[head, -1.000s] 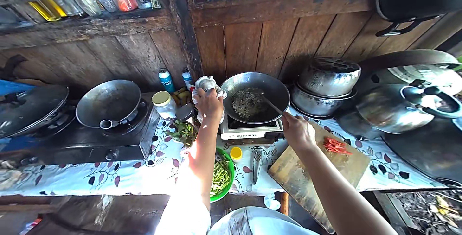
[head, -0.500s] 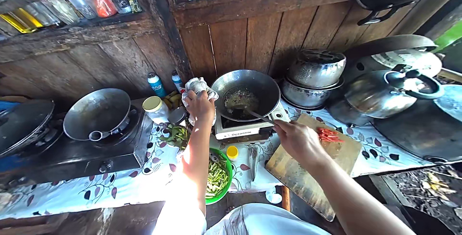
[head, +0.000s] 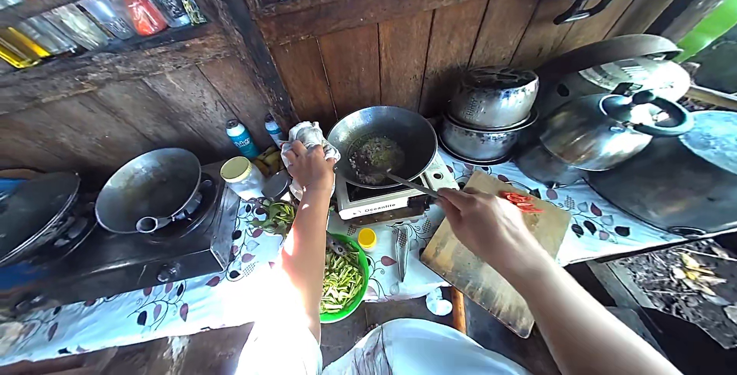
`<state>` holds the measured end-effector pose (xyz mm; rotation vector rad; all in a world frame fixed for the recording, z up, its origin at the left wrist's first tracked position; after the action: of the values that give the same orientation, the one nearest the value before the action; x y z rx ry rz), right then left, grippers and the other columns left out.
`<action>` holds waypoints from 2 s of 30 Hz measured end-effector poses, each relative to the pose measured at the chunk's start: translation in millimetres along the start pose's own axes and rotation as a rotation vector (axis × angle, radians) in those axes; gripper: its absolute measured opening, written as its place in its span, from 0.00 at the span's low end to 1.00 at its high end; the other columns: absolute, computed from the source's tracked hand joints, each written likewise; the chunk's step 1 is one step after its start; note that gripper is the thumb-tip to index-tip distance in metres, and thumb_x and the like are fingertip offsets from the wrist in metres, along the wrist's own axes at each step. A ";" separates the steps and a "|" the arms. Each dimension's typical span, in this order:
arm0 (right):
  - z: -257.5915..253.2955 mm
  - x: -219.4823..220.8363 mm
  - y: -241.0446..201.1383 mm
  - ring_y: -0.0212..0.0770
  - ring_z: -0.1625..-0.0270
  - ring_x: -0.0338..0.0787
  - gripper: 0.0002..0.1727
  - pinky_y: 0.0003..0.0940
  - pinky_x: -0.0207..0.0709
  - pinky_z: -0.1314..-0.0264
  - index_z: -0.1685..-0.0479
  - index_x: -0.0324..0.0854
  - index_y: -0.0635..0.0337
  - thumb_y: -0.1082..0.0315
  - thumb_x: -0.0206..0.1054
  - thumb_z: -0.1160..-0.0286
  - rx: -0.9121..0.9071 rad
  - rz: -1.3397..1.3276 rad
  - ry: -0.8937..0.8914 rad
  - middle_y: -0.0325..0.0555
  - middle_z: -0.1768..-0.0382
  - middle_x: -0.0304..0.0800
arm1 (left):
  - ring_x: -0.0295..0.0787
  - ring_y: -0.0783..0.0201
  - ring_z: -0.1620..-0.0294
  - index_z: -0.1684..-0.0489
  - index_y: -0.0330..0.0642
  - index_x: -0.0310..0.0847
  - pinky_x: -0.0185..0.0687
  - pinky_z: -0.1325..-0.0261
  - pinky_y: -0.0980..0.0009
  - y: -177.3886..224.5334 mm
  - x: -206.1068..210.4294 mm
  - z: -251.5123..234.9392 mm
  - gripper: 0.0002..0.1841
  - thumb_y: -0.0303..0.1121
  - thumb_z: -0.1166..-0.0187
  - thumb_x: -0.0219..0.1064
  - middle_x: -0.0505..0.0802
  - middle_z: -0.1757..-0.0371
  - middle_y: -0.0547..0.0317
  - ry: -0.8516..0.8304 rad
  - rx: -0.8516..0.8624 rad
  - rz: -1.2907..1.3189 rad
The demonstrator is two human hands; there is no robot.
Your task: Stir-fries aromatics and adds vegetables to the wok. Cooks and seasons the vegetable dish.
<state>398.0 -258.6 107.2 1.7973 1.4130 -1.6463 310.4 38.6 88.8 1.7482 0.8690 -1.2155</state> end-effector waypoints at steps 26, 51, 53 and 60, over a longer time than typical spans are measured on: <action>8.8 -16.2 23.8 0.61 0.67 0.93 0.12 0.60 0.82 0.69 0.51 0.94 0.60 0.65 0.65 0.15 -0.010 0.002 0.054 0.57 0.70 0.91 | 0.65 0.20 0.21 0.39 0.42 0.90 0.65 0.25 0.31 -7.4 -5.9 0.3 0.19 0.45 0.17 0.68 0.72 0.21 0.18 0.004 0.058 0.105; -56.1 77.3 34.3 0.66 0.47 0.93 0.20 0.64 0.83 0.48 0.29 0.84 0.60 0.60 0.54 0.06 0.194 -0.143 -0.101 0.65 0.48 0.91 | 0.82 0.29 0.28 0.11 0.35 0.56 0.73 0.25 0.37 -11.5 -15.2 -13.5 0.38 0.35 0.19 0.72 0.85 0.33 0.23 -0.091 -0.056 0.213; -60.2 80.3 36.7 0.66 0.47 0.93 0.20 0.64 0.83 0.47 0.29 0.84 0.60 0.60 0.55 0.06 0.183 -0.132 -0.093 0.65 0.48 0.91 | 0.82 0.29 0.28 0.10 0.36 0.55 0.73 0.25 0.36 -14.5 -15.9 -13.7 0.36 0.35 0.16 0.68 0.85 0.32 0.23 -0.082 -0.056 0.232; -6.7 14.6 26.3 0.62 0.61 0.94 0.14 0.61 0.83 0.62 0.42 0.91 0.59 0.64 0.62 0.12 0.017 -0.117 0.006 0.59 0.63 0.93 | 0.81 0.28 0.28 0.09 0.41 0.58 0.72 0.27 0.33 -23.1 -18.7 -20.7 0.31 0.37 0.11 0.61 0.84 0.31 0.23 -0.087 -0.053 0.293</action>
<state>420.8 -259.1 86.5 1.7599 1.5376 -1.7166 292.7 65.6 105.3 1.6975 0.5653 -1.0553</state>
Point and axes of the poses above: each hand's wrist, its own z-axis away from the middle knuckle, its own x-axis out of the palm, y = z × x, the point moved 6 cm from there along -z, towards the middle knuckle
